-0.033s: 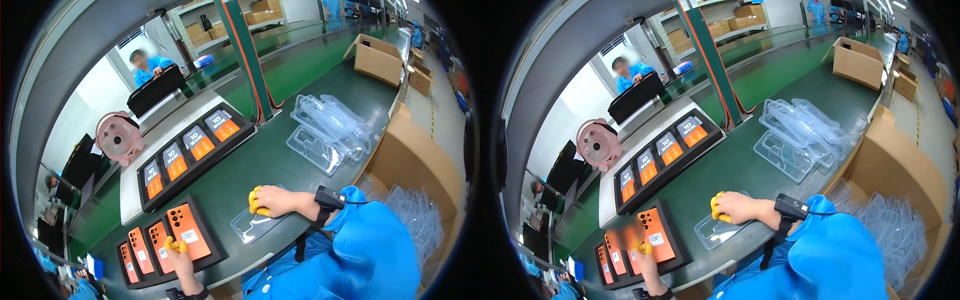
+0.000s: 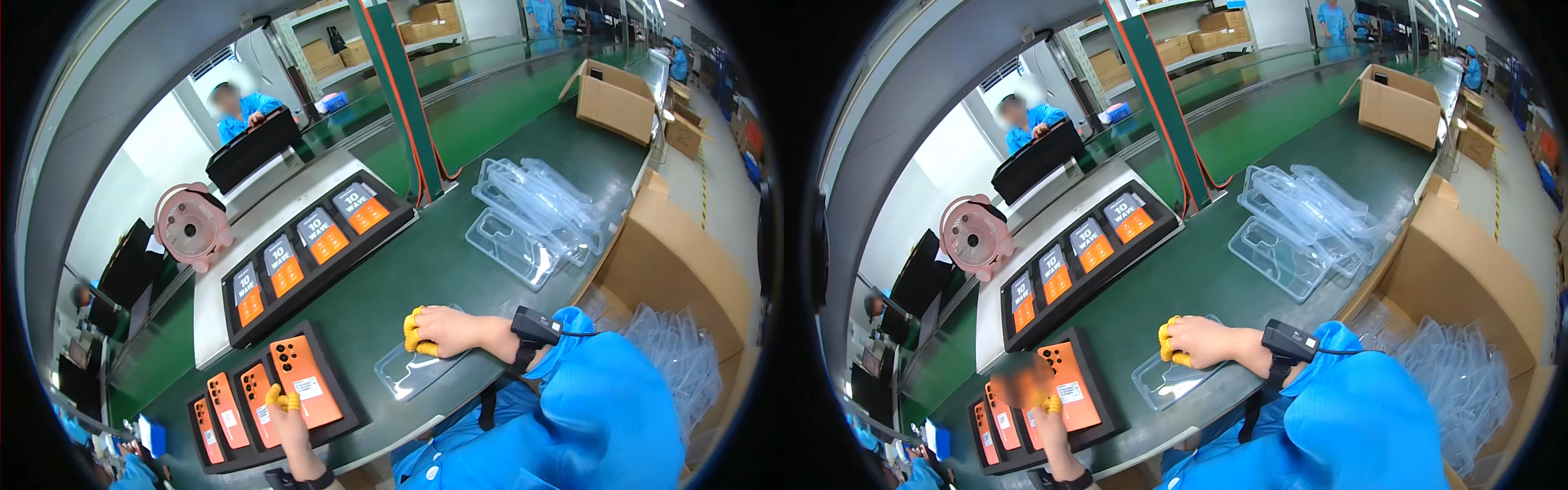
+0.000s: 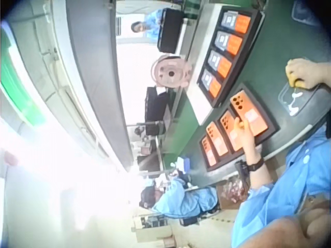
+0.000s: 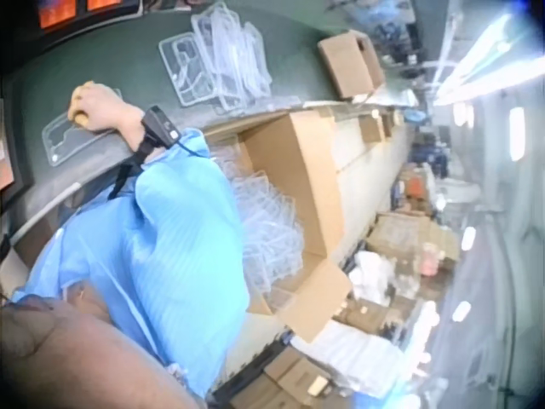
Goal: Applying protective covers or clear cases to mobile phones on a factory assembly line.
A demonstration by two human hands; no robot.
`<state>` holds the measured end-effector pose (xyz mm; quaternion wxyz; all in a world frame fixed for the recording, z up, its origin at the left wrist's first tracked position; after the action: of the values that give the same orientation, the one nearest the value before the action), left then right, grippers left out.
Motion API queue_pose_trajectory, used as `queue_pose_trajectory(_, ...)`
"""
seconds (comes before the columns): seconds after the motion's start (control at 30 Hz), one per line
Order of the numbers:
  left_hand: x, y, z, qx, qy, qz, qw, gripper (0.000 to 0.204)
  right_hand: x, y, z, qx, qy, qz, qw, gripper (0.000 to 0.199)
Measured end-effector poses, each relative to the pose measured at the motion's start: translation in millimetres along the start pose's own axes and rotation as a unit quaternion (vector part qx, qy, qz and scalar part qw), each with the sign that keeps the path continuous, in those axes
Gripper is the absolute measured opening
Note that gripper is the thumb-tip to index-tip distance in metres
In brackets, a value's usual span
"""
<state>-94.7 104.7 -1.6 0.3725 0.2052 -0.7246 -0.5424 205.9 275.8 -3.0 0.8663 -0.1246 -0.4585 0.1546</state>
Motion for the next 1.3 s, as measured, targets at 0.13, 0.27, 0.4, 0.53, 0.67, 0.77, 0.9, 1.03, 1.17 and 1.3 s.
queue_pose_trajectory(0.13,1.0,16.5,21.0,0.082,-0.119,-0.020,0.989,0.029,6.6,-6.8,1.1,-0.006,0.035,0.002,0.999,0.019)
queue_pose_trajectory(0.27,-4.4,46.4,-6.5,-0.035,-0.153,-0.231,0.960,0.033,20.2,-13.6,8.3,-0.047,0.147,-0.035,0.987,0.029)
queue_pose_trajectory(0.4,-58.7,51.6,-36.9,-0.091,-0.237,-0.278,0.926,0.035,-16.1,-24.2,39.0,-0.180,0.250,0.267,0.913,0.042)
queue_pose_trajectory(0.53,-95.2,54.8,-64.8,-0.110,-0.322,-0.101,0.935,0.048,-30.2,-35.1,56.5,-0.226,0.347,0.433,0.801,0.037)
queue_pose_trajectory(0.67,-82.0,51.4,-70.9,-0.241,-0.218,0.241,0.914,0.079,16.1,-48.7,32.1,-0.093,0.260,0.074,0.958,0.027)
queue_pose_trajectory(0.77,-84.9,50.5,-79.9,-0.336,-0.201,0.418,0.820,0.105,37.4,-60.3,15.4,0.055,0.133,-0.080,0.986,0.025)
queue_pose_trajectory(0.9,-98.1,55.0,-82.0,-0.331,-0.204,0.424,0.818,0.099,30.7,-65.7,-8.8,0.080,-0.074,-0.149,0.983,0.031)
queue_pose_trajectory(1.03,-95.6,42.7,-75.4,-0.326,-0.193,0.399,0.835,0.092,16.5,-54.8,-13.3,-0.070,-0.175,-0.077,0.979,0.055)
queue_pose_trajectory(1.17,-88.9,55.0,-82.3,-0.293,-0.201,0.335,0.873,0.088,11.3,-41.7,-2.3,-0.135,-0.122,-0.113,0.977,0.114)
queue_pose_trajectory(1.3,-70.5,57.4,-82.5,-0.345,-0.151,0.184,0.908,0.094,20.5,-36.9,18.0,-0.146,-0.159,0.029,0.976,0.112)
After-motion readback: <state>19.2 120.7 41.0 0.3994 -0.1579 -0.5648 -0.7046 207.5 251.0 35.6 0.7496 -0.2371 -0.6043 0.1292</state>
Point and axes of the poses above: each hand's wrist, its own z-axis towards the middle knuckle, its own x-axis out of the back of the hand, y = z × x, the point moved 2 cm from there along z, towards the middle knuckle, and after that the axes turned 15 degrees about x, right-handed, at the moved point
